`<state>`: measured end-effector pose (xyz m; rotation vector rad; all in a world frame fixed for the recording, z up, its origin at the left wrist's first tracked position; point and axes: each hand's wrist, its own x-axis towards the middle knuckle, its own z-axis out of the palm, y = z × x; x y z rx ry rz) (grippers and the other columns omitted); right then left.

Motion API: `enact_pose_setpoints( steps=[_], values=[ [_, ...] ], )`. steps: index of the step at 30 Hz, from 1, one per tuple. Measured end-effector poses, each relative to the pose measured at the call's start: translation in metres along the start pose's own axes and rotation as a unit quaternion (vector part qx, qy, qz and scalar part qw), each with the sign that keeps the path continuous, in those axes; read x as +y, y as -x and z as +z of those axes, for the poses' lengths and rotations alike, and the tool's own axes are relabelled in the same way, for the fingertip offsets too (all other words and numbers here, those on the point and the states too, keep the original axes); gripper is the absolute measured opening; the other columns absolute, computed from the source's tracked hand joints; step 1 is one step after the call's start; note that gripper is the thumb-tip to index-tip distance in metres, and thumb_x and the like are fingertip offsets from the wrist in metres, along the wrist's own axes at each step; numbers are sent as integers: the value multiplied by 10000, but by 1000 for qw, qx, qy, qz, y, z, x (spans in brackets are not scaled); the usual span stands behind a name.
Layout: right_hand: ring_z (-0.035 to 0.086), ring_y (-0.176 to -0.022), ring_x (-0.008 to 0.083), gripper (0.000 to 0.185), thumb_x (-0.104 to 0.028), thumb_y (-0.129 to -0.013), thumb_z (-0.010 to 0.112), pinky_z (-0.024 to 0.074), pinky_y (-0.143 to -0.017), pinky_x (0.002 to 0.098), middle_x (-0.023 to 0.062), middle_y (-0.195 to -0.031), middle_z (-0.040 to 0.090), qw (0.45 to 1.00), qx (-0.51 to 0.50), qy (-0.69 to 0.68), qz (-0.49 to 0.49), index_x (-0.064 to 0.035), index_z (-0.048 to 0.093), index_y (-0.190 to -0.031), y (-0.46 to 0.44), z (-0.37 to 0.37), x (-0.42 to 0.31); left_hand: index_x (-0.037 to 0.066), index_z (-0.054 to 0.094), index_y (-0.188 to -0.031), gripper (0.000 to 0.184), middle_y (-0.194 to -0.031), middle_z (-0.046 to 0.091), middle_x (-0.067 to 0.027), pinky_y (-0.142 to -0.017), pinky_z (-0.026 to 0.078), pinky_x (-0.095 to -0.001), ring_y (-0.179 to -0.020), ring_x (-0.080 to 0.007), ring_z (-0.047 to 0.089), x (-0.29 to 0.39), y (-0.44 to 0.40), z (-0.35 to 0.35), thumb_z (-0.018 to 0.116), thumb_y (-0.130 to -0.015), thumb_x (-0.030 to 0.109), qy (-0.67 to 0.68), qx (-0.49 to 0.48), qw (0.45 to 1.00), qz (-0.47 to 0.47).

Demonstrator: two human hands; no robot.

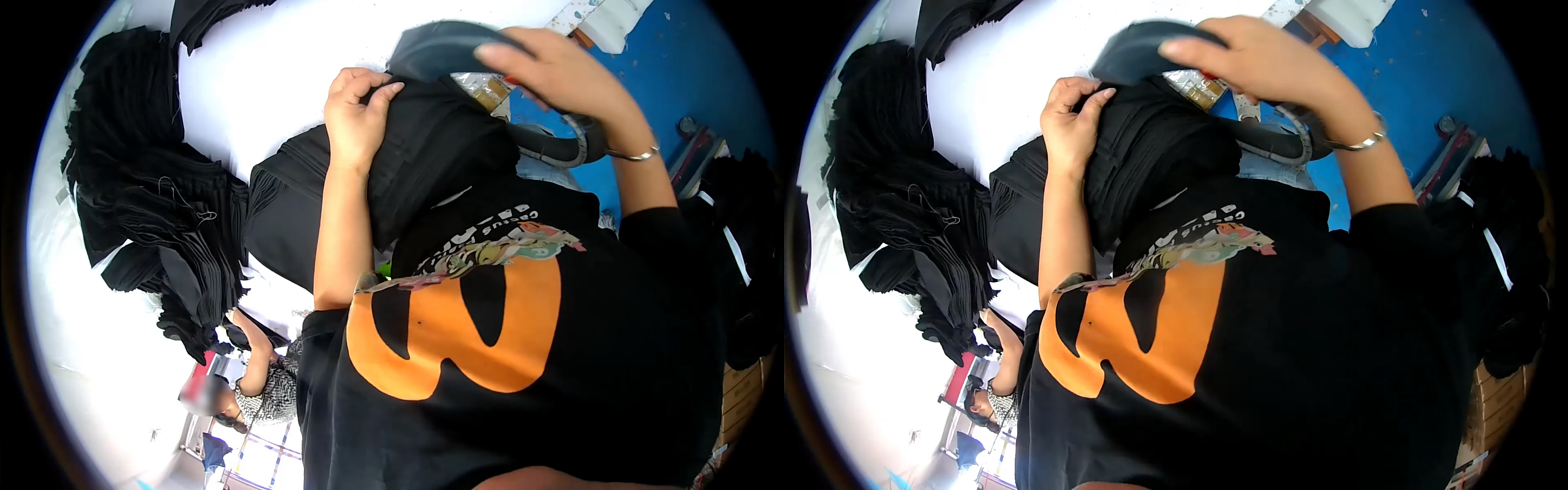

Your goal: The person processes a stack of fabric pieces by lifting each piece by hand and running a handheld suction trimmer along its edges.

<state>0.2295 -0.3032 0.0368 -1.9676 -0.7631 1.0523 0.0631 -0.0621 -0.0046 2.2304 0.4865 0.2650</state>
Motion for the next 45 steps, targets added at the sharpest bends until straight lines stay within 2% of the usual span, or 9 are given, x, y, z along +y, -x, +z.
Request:
enact_pose_setpoints(
  steps=[10, 13, 18, 21, 23, 28, 34, 42, 45],
  values=[
    [630, -733, 237, 577, -486, -1030, 523, 504, -718, 368, 172, -782, 677, 981, 157, -67, 88, 68, 661, -950, 23, -39, -53, -5, 755, -967, 149, -887, 726, -26, -793, 513, -238, -810, -103, 634, -12, -62, -60, 802, -837, 50, 186, 64, 968, -157],
    [518, -566, 52, 387, -374, -1021, 577, 418, -519, 213, 0, -712, 566, 990, 120, -72, -38, -33, 634, -1194, 37, -29, -62, -4, 710, -916, 51, -909, 697, -29, -776, 509, -244, -827, -123, 627, 25, -21, -85, 725, -867, -2, 116, -62, 989, -68],
    [667, -720, 340, 490, -527, -962, 612, 515, -665, 421, 165, -736, 640, 977, -25, 189, -91, -38, 641, -963, 39, 10, -54, -19, 693, -947, 343, -871, 670, -101, -859, 515, -327, -892, -196, 662, 5, 2, -98, 515, -1047, 256, 158, -313, 926, -137],
    [657, -726, 373, 473, -484, -944, 648, 493, -651, 425, 201, -754, 655, 988, -82, 123, -53, -23, 637, -1051, 33, 30, -39, -34, 683, -1006, 394, -967, 663, -136, -869, 524, -360, -988, -254, 657, -8, -27, -60, 658, -972, 358, 41, -197, 932, -301],
    [650, -712, 374, 473, -486, -942, 650, 487, -642, 427, 202, -741, 648, 986, -78, 134, -62, -23, 633, -1039, 32, 35, -40, -39, 677, -1059, 583, -1112, 627, -167, -891, 529, -401, -1064, -328, 625, -27, -34, -31, 821, -793, 459, -380, 14, 925, 27],
    [629, -676, 403, 519, -558, -927, 637, 483, -609, 456, 189, -681, 609, 981, -72, 137, -116, -41, 592, -910, 42, 35, -35, -51, 679, -1092, 690, -1211, 594, -203, -944, 516, -448, -1110, -373, 603, -8, -25, -15, 917, -645, 417, -315, -112, 941, -50],
    [607, -568, 157, 384, -407, -968, 647, 476, -529, 297, 40, -628, 577, 997, -10, -70, 42, -26, 668, -1011, 63, -14, -8, -31, 694, -1148, 469, -967, 760, -118, -836, 570, -345, -862, -227, 720, 19, -7, -36, 874, -731, 87, 124, -175, 945, -246],
    [509, -510, 85, 436, -433, -1028, 548, 417, -485, 242, 17, -643, 538, 992, -92, -24, -77, -17, 641, -932, -14, 10, -47, 9, 769, -995, 228, -891, 763, -71, -805, 557, -291, -814, -138, 685, 18, 6, -31, 822, -775, 37, 54, -104, 992, -50],
    [521, -503, 67, 422, -419, -1018, 573, 414, -461, 225, -2, -619, 541, 996, -76, -9, -46, -9, 664, -975, -5, -9, -30, 12, 760, -1023, 299, -942, 762, -67, -850, 542, -293, -866, -144, 682, 12, 5, -34, 855, -756, 106, 89, -204, 951, -213]
  ],
)
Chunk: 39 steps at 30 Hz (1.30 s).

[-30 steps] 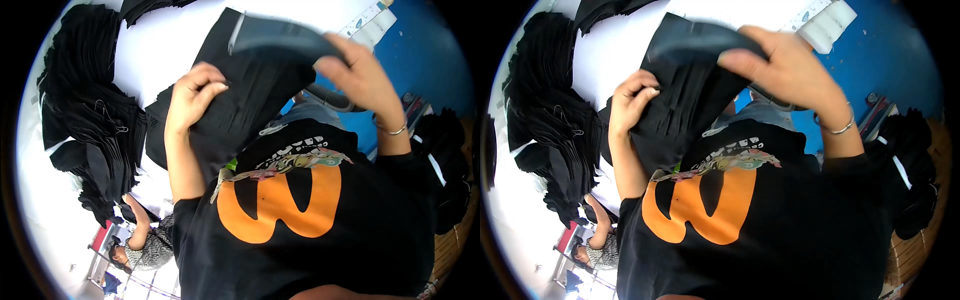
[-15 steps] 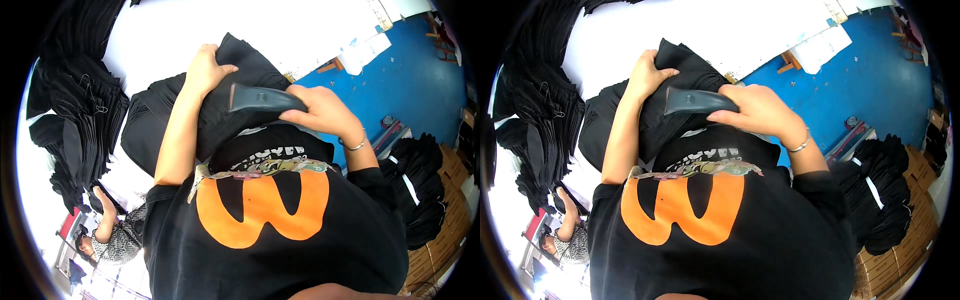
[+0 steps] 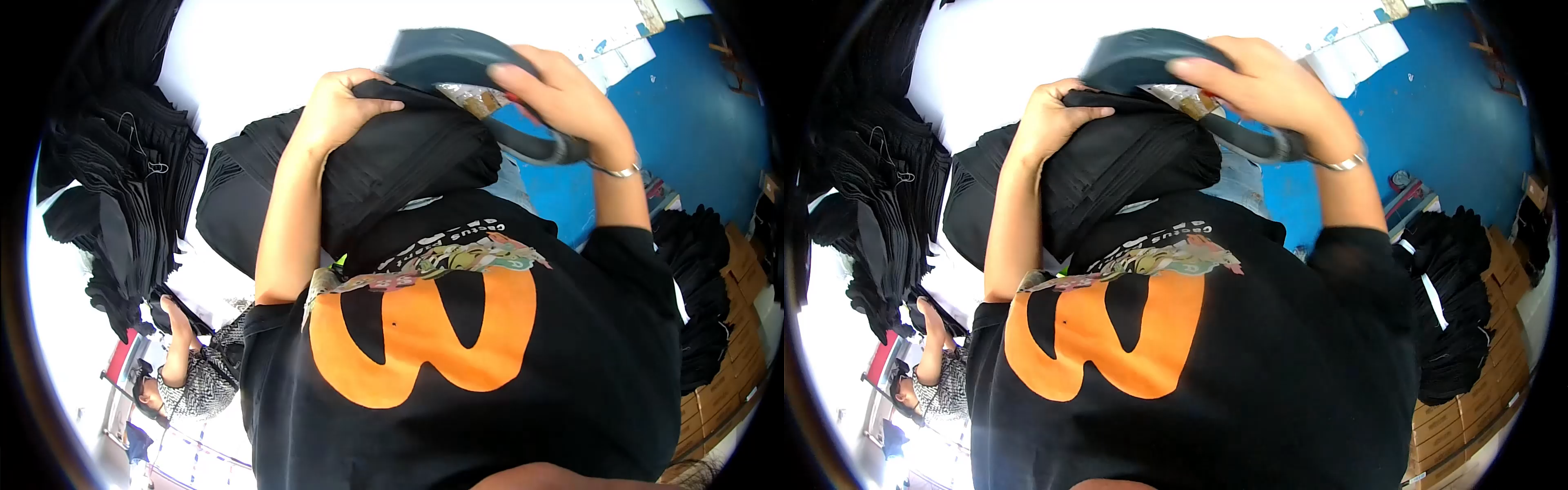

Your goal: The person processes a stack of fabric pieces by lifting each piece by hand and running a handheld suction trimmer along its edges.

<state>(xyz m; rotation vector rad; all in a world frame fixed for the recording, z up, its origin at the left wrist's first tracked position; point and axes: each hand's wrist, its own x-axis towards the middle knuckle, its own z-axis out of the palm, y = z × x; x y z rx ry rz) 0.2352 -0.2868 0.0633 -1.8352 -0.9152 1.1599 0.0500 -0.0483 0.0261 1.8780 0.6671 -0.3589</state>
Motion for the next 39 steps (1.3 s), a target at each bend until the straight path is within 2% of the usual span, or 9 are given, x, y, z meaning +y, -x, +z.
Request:
enact_pose_setpoints(
  steps=[7, 10, 15, 17, 19, 27, 31, 35, 39],
  values=[
    [505, -520, 80, 459, -480, -1012, 570, 404, -484, 242, 7, -617, 536, 997, 7, -67, 28, -34, 615, -913, -18, 41, -13, -1, 710, -1098, 276, -988, 746, -98, -846, 538, -318, -906, -202, 692, -11, -4, 6, 742, -825, 21, -51, 62, 984, 156],
    [517, -516, 78, 450, -462, -1025, 548, 415, -484, 237, 1, -614, 537, 996, 78, 39, 31, -22, 625, -967, -7, 14, -3, 18, 702, -1073, 269, -1018, 719, -94, -872, 533, -329, -954, -212, 683, -15, 9, -2, 751, -808, 7, -17, 81, 990, 111],
    [525, -520, 77, 431, -460, -1007, 579, 431, -474, 235, 8, -678, 582, 998, -28, 36, 46, -37, 662, -1017, 3, 15, -2, 17, 674, -959, 251, -952, 675, -51, -843, 520, -286, -900, -158, 649, -25, 7, 1, 830, -761, 26, -31, 147, 983, 108],
    [527, -519, 87, 460, -485, -996, 584, 432, -478, 251, 10, -644, 559, 993, 58, 86, -54, -33, 631, -926, -15, 43, -3, 18, 680, -933, 242, -908, 671, -32, -814, 519, -269, -853, -138, 636, -26, -1, 0, 848, -761, 34, -14, 177, 974, 140],
    [532, -521, 87, 463, -472, -1009, 567, 433, -481, 258, 15, -629, 551, 993, 106, 16, 58, -20, 625, -925, -8, 37, -18, 23, 694, -912, 184, -875, 674, -22, -820, 526, -270, -847, -136, 645, -25, 1, -4, 826, -785, 17, 55, 188, 980, 41],
    [546, -527, 88, 497, -512, -997, 576, 439, -491, 249, 12, -617, 541, 996, 74, 54, -12, -21, 627, -934, -9, 41, -17, 13, 768, -924, 115, -902, 701, -43, -824, 530, -274, -876, -168, 671, -32, -4, 0, 786, -812, 26, 16, 223, 958, 182],
    [565, -512, 113, 621, -613, -959, 579, 466, -502, 262, 29, -591, 542, 980, 186, -10, 64, 1, 617, -874, 3, 20, -11, 18, 765, -885, 49, -857, 708, -78, -763, 534, -287, -807, -204, 685, -9, 40, -32, 738, -844, 17, -54, 67, 969, 233],
    [530, -489, 100, 581, -579, -976, 585, 433, -469, 250, 11, -587, 516, 985, 144, -55, 83, -12, 612, -856, 32, -1, 9, 1, 736, -922, 170, -889, 712, -106, -781, 547, -345, -831, -272, 690, -19, 39, -37, 760, -873, 163, -97, -88, 984, 122],
    [518, -479, 91, 557, -549, -986, 597, 415, -454, 247, 5, -582, 502, 992, 75, -35, 96, -11, 608, -841, 37, 7, 10, -24, 678, -1065, 467, -1027, 650, -176, -817, 540, -417, -963, -377, 655, -17, -10, 8, 859, -762, 281, -317, 246, 904, 151]
  ],
)
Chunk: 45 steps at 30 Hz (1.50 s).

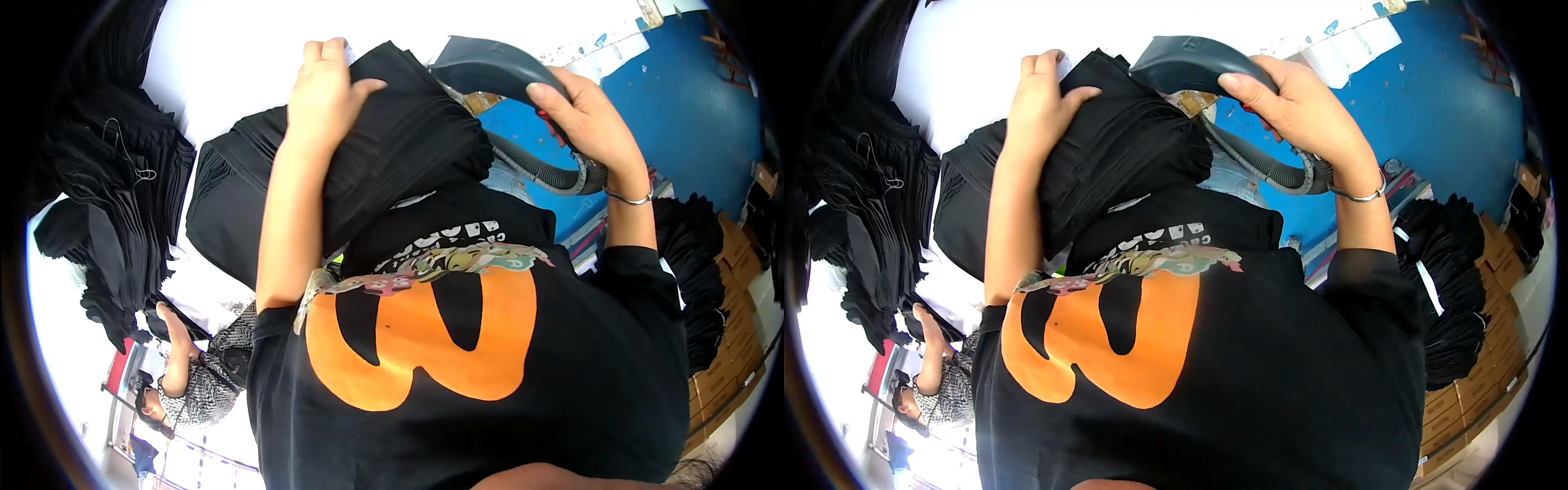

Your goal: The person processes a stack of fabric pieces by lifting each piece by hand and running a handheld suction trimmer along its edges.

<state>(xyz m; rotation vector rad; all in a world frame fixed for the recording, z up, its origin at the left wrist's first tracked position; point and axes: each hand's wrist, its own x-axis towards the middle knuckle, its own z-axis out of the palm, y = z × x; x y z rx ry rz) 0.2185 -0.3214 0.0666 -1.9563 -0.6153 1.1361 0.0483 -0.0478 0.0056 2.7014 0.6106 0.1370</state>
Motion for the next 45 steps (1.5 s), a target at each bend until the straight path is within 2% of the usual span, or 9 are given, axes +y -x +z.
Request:
enact_pose_setpoints(
  steps=[4, 11, 18, 27, 30, 32, 36, 42, 45],
  values=[
    [508, -478, 83, 537, -538, -989, 600, 412, -447, 243, 8, -581, 515, 999, -2, -15, 32, -21, 628, -847, 4, -2, 13, -4, 682, -1036, 457, -1024, 625, -173, -806, 533, -423, -904, -377, 630, -2, -7, 7, 877, -725, 267, 32, -80, 993, 75],
    [564, -519, 148, 558, -548, -1018, 516, 438, -501, 252, 67, -628, 534, 980, 16, 74, -183, -9, 659, -1002, -66, 35, -1, 15, 693, -1001, 305, -834, 725, -129, -783, 534, -348, -774, -238, 682, 1, -2, 3, 848, -753, 105, 278, -200, 933, -105],
    [525, -500, 90, 523, -515, -1017, 545, 417, -447, 244, 21, -655, 546, 986, -52, 112, -110, -13, 688, -1060, -41, 12, 7, 9, 742, -998, 263, -835, 719, -82, -768, 534, -323, -789, -174, 672, 6, -7, -10, 839, -774, 106, 268, -291, 895, -208],
    [504, -473, 81, 510, -467, -1062, 453, 397, -447, 239, 7, -586, 532, 994, 35, -52, -92, -23, 608, -1258, -15, -31, 13, -52, 743, -949, 251, -946, 716, -83, -867, 559, -279, -920, -181, 675, 2, -19, -49, 727, -730, -173, 392, -162, 905, -9],
    [496, -403, 93, 603, -596, -997, 533, 386, -389, 237, 16, -530, 495, 995, -49, -36, -77, -14, 649, -888, -11, -44, 11, -64, 727, -989, 283, -962, 734, -86, -863, 548, -258, -942, -181, 682, 9, -12, -18, 646, -757, -206, 400, -187, 897, -13],
    [496, -466, 79, 507, -522, -1027, 522, 406, -428, 232, -4, -598, 514, 975, -167, 106, -98, -34, 633, -945, -34, -25, -3, -49, 738, -1003, 278, -975, 746, -79, -867, 542, -251, -945, -171, 689, 0, -8, -3, 633, -784, -185, 371, -149, 916, 17],
    [495, -460, 77, 489, -505, -1014, 560, 415, -427, 232, 1, -588, 514, 987, -11, 83, -136, -32, 660, -940, -47, -1, -36, -2, 759, -1043, 362, -1006, 761, -78, -900, 536, -274, -964, -161, 696, 3, -8, -13, 569, -788, -175, 398, -210, 885, -119],
    [502, -453, 83, 510, -528, -1015, 544, 422, -428, 222, 0, -584, 506, 980, -70, 146, -116, -33, 660, -972, -31, -8, 6, 15, 646, -1015, 241, -912, 734, -76, -837, 533, -264, -911, -140, 678, 6, -9, 5, 643, -821, -128, 489, -153, 847, -142],
    [499, -438, 84, 526, -542, -1023, 516, 417, -419, 225, 0, -571, 498, 998, 2, 42, -45, -43, 625, -899, -37, 6, -9, 44, 588, -1011, 283, -865, 708, -52, -813, 531, -265, -846, -123, 663, 11, -8, 2, 755, -814, -72, 373, -82, 918, -107]
  ],
)
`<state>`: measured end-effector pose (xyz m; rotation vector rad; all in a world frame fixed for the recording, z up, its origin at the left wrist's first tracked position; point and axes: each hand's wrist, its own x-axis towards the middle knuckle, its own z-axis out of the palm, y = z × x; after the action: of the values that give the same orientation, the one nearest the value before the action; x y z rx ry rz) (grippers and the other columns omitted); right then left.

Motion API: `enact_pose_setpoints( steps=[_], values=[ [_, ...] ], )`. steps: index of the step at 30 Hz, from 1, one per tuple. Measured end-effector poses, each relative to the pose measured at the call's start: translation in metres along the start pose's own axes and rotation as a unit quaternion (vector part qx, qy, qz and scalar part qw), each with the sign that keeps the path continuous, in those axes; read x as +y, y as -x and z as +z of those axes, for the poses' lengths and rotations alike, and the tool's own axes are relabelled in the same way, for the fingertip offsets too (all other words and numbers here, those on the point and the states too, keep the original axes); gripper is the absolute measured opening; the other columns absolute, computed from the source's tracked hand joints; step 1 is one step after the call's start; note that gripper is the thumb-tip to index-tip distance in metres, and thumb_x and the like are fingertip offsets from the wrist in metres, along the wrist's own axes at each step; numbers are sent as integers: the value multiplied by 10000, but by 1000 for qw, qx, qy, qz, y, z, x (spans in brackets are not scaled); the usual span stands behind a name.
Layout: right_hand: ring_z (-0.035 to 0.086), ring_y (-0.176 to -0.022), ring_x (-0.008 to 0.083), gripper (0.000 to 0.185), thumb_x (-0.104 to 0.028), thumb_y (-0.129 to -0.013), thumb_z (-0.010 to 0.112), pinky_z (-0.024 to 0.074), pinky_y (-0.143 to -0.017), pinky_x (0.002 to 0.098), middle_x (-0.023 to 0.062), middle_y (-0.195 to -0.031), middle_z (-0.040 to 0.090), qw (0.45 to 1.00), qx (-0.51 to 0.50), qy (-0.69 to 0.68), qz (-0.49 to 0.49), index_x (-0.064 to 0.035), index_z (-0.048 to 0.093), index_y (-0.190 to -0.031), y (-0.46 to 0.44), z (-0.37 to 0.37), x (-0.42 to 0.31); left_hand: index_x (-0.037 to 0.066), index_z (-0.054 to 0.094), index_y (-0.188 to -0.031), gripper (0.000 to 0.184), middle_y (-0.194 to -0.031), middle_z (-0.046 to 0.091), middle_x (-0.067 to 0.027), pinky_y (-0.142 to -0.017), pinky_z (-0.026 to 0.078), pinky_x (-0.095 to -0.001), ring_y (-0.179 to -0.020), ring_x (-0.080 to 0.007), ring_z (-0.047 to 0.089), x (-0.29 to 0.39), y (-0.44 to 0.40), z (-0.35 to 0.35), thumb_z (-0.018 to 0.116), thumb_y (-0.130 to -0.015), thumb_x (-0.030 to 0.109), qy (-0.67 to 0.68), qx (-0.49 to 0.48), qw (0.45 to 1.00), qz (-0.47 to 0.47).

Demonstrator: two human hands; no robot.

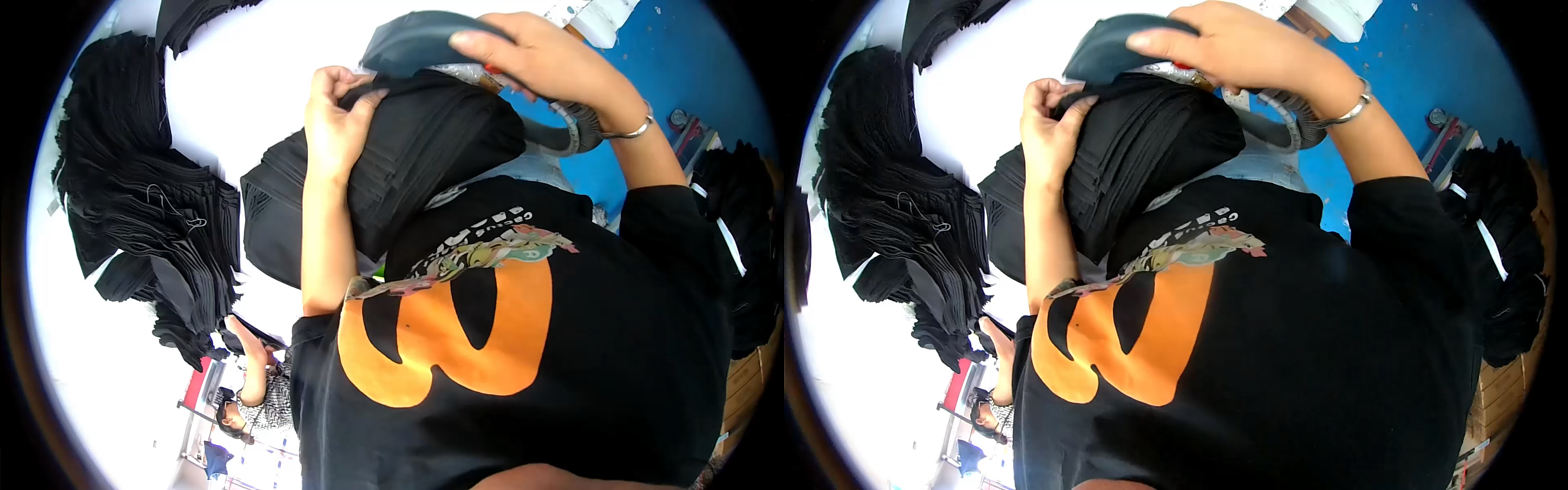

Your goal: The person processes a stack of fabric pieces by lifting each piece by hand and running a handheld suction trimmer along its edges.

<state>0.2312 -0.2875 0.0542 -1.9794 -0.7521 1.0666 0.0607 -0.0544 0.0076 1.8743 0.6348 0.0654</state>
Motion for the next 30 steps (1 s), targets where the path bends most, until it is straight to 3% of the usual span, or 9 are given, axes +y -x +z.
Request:
enact_pose_setpoints(
  steps=[5, 9, 10, 13, 17, 21, 22, 25, 30],
  values=[
    [494, -424, 78, 494, -501, -1032, 520, 404, -400, 227, -5, -556, 489, 999, 31, 1, -17, -39, 692, -1068, 23, -23, 2, -29, 738, -1024, 145, -957, 740, -69, -865, 508, -230, -891, -119, 656, 0, 5, -3, 762, -891, 23, -65, 76, 995, 22],
    [535, -465, 107, 567, -565, -1006, 535, 436, -429, 256, 27, -600, 539, 996, 39, 46, -70, -23, 632, -872, -17, 20, 4, -5, 768, -1040, 143, -1014, 746, -79, -881, 517, -253, -932, -141, 674, -17, -1, 0, 743, -911, 53, -54, 75, 991, 91],
    [631, -694, 240, 572, -481, -1027, 523, 499, -687, 372, 171, -755, 666, 984, 103, 81, -119, 68, 667, -958, -27, 12, 1, -5, 768, -1040, 143, -1014, 746, -79, -881, 517, -253, -932, -141, 674, -15, -1, 0, 743, -911, 53, -58, 75, 991, 93],
    [644, -723, 266, 586, -486, -1022, 523, 496, -703, 389, 209, -777, 665, 997, 60, -5, 43, 73, 675, -933, -1, -26, -17, -2, 767, -994, 117, -1010, 746, -115, -854, 549, -290, -924, -193, 703, -7, 1, 6, 738, -886, 32, -101, 102, 981, 128],
    [544, -476, 117, 569, -558, -1012, 528, 449, -452, 270, 43, -596, 542, 999, 18, 44, 0, -19, 629, -860, 3, 0, 1, -3, 752, -967, 89, -979, 744, -103, -850, 548, -284, -908, -176, 701, -4, 3, 12, 737, -888, 34, -100, 103, 983, 112],
    [520, -474, 94, 524, -517, -1027, 531, 431, -464, 237, 28, -644, 568, 995, 96, 11, -20, -11, 659, -1079, -25, 14, 8, -21, 714, -1084, 198, -960, 747, -97, -866, 536, -282, -906, -152, 688, -16, 7, 2, 737, -904, 58, -36, 92, 995, 29],
    [614, -663, 211, 552, -474, -1024, 532, 483, -646, 362, 138, -713, 652, 994, 87, -47, -51, 46, 684, -920, -17, -9, -7, -31, 698, -1127, 239, -964, 749, -102, -871, 531, -282, -905, -145, 683, -15, 7, 1, 735, -910, 64, 2, 84, 996, -9],
    [595, -645, 146, 532, -482, -1027, 541, 475, -615, 329, 67, -693, 629, 992, -16, -81, 98, 15, 697, -918, 17, -42, -27, -43, 677, -1177, 289, -1004, 750, -113, -863, 522, -269, -895, -135, 672, 6, 4, 9, 729, -919, 75, -8, 64, 998, -9],
    [543, -539, 132, 578, -508, -1040, 512, 462, -543, 288, 41, -638, 586, 991, -40, -111, 63, 8, 655, -824, -14, -11, -30, -27, 734, -1096, 190, -955, 737, -51, -832, 516, -240, -865, -109, 645, 6, -16, 12, 707, -935, 69, 59, 6, 996, -68]
  ],
)
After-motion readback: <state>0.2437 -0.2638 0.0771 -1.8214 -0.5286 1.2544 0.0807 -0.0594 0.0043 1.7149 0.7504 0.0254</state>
